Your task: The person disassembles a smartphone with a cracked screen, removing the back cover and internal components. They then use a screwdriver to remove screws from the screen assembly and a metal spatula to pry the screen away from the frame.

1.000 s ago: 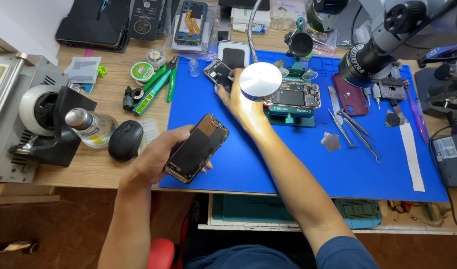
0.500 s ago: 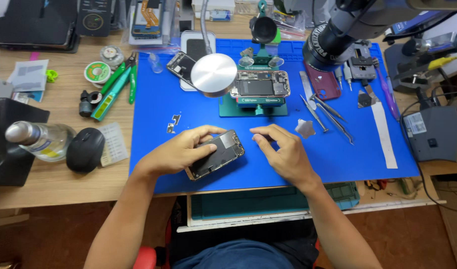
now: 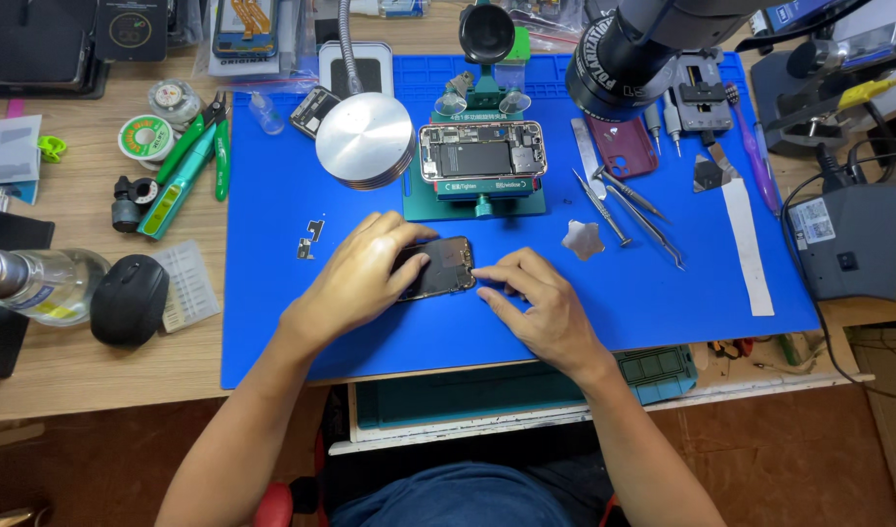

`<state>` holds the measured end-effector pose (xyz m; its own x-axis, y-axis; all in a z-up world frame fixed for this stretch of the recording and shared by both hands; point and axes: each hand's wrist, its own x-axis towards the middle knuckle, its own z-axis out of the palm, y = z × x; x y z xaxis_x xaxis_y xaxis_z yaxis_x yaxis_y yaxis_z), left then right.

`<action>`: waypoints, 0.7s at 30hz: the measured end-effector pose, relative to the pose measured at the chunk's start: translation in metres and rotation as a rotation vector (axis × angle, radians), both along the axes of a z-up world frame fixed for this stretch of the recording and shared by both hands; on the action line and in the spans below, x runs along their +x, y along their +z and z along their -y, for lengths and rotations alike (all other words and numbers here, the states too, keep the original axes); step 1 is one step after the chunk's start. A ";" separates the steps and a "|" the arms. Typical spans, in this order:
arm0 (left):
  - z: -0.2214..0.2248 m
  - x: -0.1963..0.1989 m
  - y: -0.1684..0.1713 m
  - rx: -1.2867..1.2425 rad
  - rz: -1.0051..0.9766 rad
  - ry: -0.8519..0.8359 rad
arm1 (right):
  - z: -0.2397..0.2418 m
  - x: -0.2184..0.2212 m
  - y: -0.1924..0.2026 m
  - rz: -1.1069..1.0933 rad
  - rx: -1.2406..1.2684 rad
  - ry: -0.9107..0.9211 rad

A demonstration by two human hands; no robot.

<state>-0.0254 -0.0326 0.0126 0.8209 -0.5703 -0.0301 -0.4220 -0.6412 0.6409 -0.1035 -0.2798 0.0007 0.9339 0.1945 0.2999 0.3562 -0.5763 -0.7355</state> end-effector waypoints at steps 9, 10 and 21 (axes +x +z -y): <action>0.006 -0.033 -0.019 0.060 0.332 0.088 | 0.000 0.001 -0.003 -0.037 -0.056 -0.001; 0.008 -0.036 -0.017 0.036 0.357 0.097 | 0.000 0.000 -0.003 -0.036 -0.058 0.000; 0.019 -0.042 -0.034 0.037 0.532 0.172 | 0.000 -0.001 -0.005 -0.025 -0.070 -0.012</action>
